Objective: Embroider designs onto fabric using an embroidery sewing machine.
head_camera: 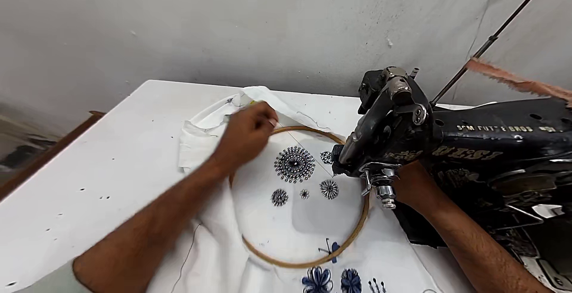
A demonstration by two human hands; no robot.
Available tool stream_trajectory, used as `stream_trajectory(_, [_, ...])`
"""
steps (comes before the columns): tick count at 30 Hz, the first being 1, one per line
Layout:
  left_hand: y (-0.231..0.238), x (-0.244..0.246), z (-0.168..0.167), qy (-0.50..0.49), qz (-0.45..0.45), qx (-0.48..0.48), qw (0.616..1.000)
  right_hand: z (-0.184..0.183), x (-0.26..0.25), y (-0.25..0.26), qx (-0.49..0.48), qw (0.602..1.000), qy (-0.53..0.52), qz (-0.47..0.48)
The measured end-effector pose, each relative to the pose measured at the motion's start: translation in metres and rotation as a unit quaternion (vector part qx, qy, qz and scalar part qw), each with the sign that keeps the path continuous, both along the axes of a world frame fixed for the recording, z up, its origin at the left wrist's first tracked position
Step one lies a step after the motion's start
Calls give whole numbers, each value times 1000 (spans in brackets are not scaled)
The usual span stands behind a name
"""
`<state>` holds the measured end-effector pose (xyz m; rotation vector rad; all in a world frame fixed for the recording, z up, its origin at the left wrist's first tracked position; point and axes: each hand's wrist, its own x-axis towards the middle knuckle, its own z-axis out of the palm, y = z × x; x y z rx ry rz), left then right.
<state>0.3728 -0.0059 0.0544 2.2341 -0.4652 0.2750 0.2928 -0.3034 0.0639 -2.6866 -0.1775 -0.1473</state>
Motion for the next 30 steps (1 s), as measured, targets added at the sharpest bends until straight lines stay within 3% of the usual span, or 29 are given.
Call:
stream_trajectory(3, [19,17,-1,9,52,-31,998,5,-4,6,13,998,61,-3])
stream_trajectory(9, [19,28,-21,14,-42,95,995,-9,-2,2,50,998,-24,17])
stream_trajectory(17, [25,27,-13,61,-61,90,992,-15,2,-2,64,997,-48,-8])
stream_trajectory(21, [24,25,-18,14,-44,78,996,-13,3,0,78,996,-40,-27])
stream_trajectory(23, [18,21,-18,-23,-31,16,999,-8,1,3,56,998,-19,-29])
stream_trajectory(25, [8,12,-8,24,-68,-145,987,3,-2,7,19,999,42,-28])
stream_trajectory(28, [-12,-11,7,137,-166,-424,880,3,-4,8,20,997,68,-18])
stream_trajectory(29, [-17,-19,8,164,-186,-446,860,1,-5,8,24,997,69,-20])
stream_trajectory(30, [-23,-25,6,177,-198,-424,866,-2,-5,8,23,998,62,-20])
